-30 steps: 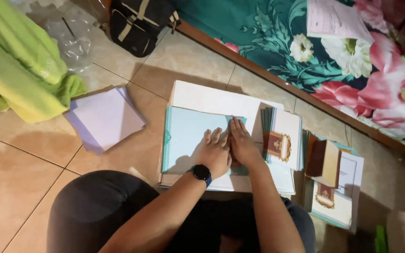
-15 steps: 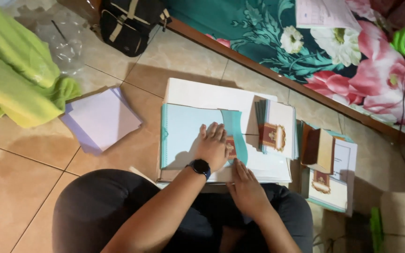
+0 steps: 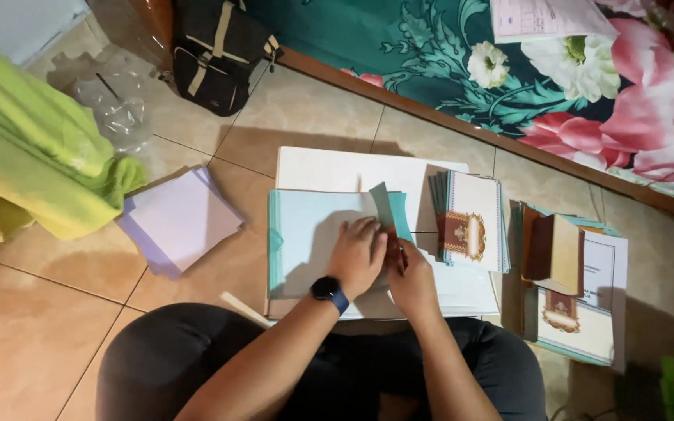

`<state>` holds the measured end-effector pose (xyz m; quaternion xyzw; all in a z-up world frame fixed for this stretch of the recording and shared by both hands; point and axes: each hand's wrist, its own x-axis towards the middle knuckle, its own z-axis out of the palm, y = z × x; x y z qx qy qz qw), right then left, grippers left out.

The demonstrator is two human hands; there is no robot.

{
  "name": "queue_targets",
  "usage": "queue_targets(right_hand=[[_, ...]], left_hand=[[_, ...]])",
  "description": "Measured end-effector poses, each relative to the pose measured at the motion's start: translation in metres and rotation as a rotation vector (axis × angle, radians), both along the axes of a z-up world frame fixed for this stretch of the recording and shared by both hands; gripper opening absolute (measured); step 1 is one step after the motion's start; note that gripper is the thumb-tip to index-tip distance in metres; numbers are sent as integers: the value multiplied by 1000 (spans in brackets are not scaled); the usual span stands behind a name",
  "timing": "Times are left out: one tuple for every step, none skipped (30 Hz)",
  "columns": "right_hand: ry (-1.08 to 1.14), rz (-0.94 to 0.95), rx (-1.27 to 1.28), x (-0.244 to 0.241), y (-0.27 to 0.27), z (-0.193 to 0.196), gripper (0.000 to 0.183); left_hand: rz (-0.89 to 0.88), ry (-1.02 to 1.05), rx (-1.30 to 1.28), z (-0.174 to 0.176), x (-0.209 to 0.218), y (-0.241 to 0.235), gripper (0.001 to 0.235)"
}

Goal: The person is folding light blue paper folders, pressing the creases with a wiping hand motion, and stacking them neatly on a white surface.

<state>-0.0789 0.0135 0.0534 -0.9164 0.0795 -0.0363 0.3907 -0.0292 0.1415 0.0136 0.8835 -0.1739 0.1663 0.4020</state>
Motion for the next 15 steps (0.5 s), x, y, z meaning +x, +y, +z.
queue_targets(right_hand=[[0,-1,2,-3,1,8,42],[-183,47,-88,-7,3,16,37],[-367,94,-179,-11,4,23,33],[-362,85,-171,-17,8,27,33],[-334,176,-91,-23,12,32,26],[-314,267,-11,-25,15,39,20],[-318,260,-4,-25,10,37,20],[-300,398,-11,-24,5,35,35],[-283,536,-20,-23,0,34,52],[-292,534,-15,-19,-2,30,52],[-301,560,-102,-16,-4,26,50],[-308,584,-190,-13,-6,21,49],[-317,582,-186,-13,-5,14,49],[-299,567,-291,-13,-5,6,48],[-280,550,-396,-13,-4,-2,46]], left_hand=[[-1,0,2,15,-1,0,37],[-12,255,-198,29,-3,1,40],[-20,509,-398,44,-5,1,44],[-24,515,-388,42,-1,5,44],[31,554,-346,41,2,8,30],[86,584,-305,42,10,11,18],[82,582,-295,45,11,21,18],[91,595,-213,48,13,31,19],[100,607,-132,52,15,42,25],[101,599,-125,36,21,47,25],[89,622,-62,20,26,53,43],[78,644,0,4,32,60,66],[80,637,6,15,28,60,66],[100,684,161,25,24,59,79],[122,729,317,34,20,59,95]])
